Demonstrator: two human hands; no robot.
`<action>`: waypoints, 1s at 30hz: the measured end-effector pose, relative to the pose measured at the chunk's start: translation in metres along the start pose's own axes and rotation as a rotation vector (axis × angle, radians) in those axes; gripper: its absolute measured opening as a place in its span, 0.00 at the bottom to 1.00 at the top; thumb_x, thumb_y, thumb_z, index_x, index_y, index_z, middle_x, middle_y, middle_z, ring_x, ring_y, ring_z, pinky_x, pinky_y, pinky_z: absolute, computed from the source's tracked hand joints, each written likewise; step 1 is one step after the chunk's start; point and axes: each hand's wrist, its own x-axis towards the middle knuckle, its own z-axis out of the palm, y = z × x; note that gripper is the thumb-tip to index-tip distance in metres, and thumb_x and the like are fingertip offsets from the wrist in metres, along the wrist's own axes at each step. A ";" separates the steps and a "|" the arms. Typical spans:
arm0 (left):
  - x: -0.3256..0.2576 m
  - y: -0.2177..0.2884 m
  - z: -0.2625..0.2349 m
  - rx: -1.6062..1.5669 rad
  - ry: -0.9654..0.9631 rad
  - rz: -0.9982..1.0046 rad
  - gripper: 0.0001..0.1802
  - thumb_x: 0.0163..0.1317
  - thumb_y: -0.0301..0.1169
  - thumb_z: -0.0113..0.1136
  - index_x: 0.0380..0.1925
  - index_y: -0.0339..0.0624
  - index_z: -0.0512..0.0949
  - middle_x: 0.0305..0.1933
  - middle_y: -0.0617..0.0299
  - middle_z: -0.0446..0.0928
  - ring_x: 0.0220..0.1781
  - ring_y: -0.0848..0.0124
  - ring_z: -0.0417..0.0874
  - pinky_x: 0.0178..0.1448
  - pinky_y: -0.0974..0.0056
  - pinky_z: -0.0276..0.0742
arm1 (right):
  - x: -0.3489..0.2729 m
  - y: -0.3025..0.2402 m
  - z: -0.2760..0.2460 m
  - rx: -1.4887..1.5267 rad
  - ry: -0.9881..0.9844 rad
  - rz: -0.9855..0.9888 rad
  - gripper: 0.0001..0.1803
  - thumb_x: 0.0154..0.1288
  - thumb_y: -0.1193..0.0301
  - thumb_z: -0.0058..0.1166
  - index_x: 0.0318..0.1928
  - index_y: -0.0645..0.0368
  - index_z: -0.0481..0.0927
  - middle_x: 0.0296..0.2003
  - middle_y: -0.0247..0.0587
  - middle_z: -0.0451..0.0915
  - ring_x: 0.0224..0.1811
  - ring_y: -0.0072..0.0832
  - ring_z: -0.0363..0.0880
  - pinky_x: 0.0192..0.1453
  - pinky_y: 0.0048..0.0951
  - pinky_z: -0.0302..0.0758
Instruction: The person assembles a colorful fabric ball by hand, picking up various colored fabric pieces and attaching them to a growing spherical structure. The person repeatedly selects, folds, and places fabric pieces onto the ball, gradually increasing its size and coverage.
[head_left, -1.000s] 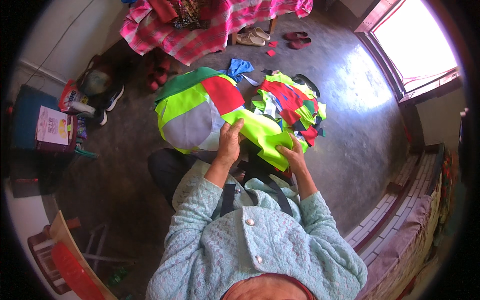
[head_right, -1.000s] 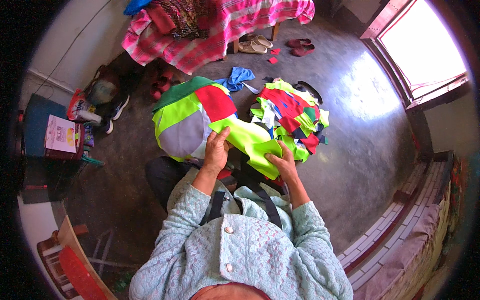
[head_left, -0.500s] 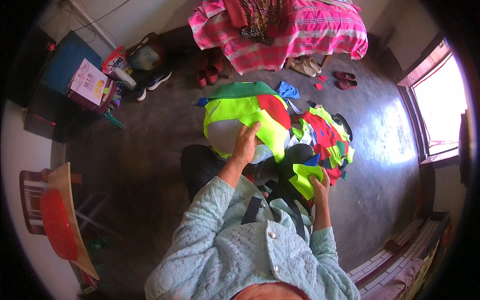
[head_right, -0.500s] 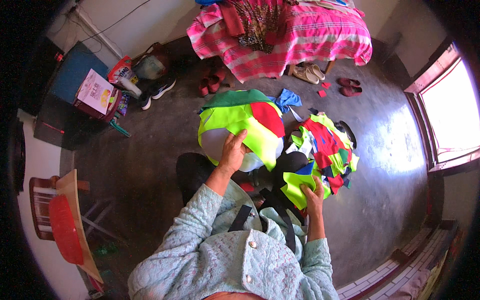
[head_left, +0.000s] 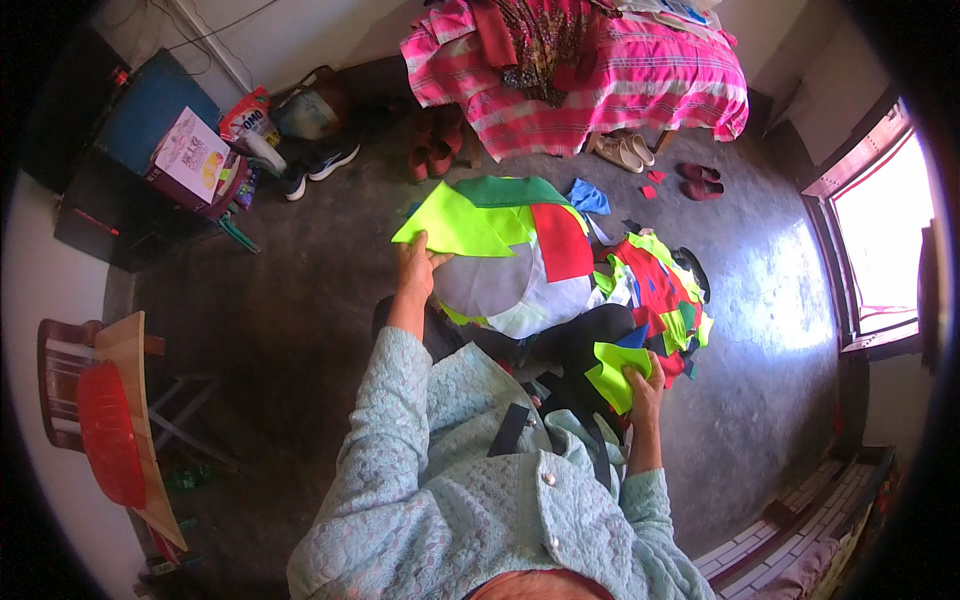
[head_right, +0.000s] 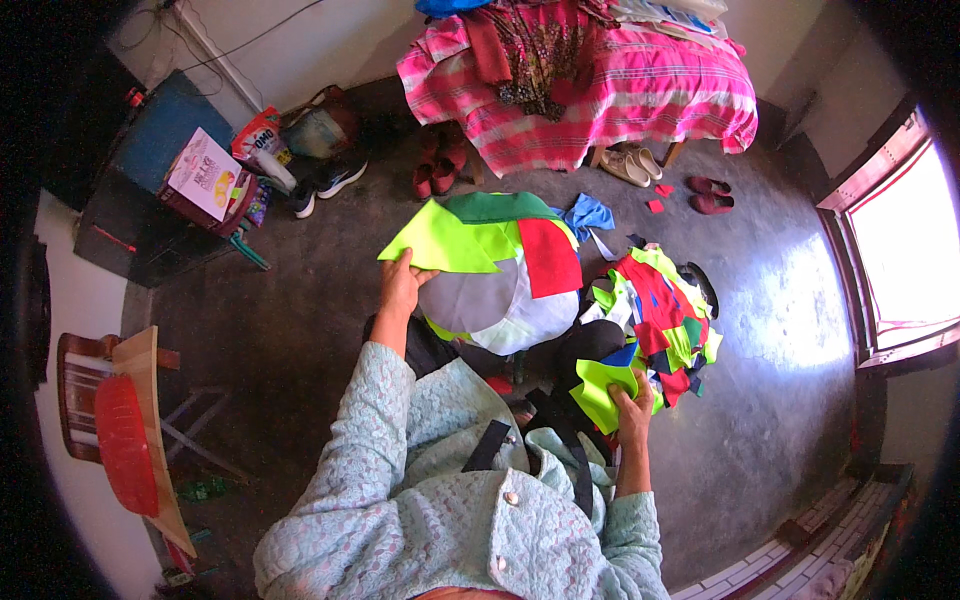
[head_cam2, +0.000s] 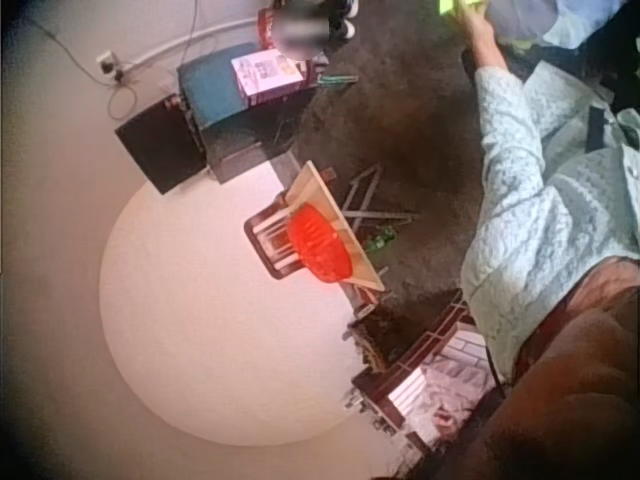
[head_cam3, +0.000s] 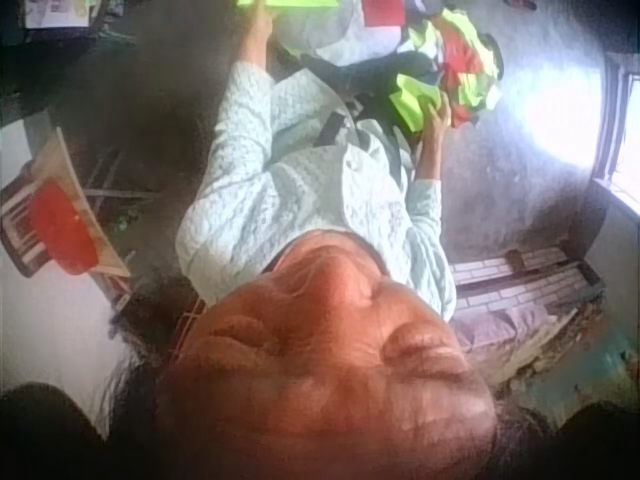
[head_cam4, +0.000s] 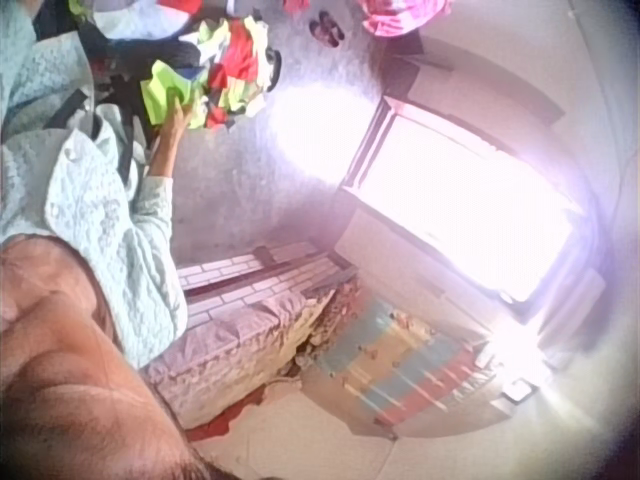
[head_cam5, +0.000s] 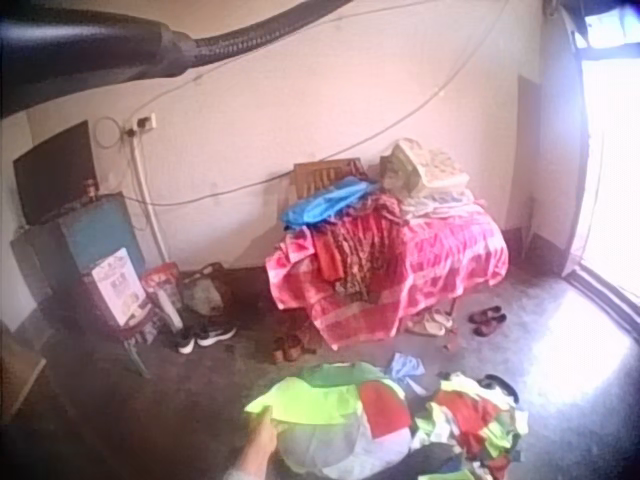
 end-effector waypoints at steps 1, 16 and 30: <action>-0.003 -0.004 -0.003 0.014 0.013 -0.002 0.17 0.71 0.32 0.48 0.57 0.39 0.64 0.54 0.50 0.74 0.51 0.55 0.81 0.45 0.50 0.85 | 0.000 0.001 0.000 0.005 0.009 -0.002 0.14 0.57 0.79 0.56 0.45 0.60 0.76 0.34 0.33 0.79 0.33 0.20 0.77 0.38 0.22 0.75; -0.014 -0.011 -0.009 0.130 0.167 -0.028 0.13 0.61 0.27 0.59 0.46 0.37 0.76 0.41 0.59 0.80 0.33 0.70 0.82 0.26 0.68 0.81 | -0.002 -0.007 0.003 0.014 0.014 -0.009 0.13 0.56 0.80 0.55 0.44 0.62 0.75 0.34 0.33 0.79 0.32 0.21 0.77 0.38 0.22 0.75; -0.047 -0.012 -0.013 0.104 0.331 0.041 0.35 0.59 0.23 0.58 0.63 0.37 0.52 0.65 0.48 0.60 0.37 0.65 0.81 0.33 0.63 0.81 | -0.001 -0.002 0.002 0.056 0.022 -0.013 0.12 0.58 0.79 0.55 0.44 0.60 0.75 0.33 0.32 0.79 0.32 0.19 0.76 0.38 0.21 0.74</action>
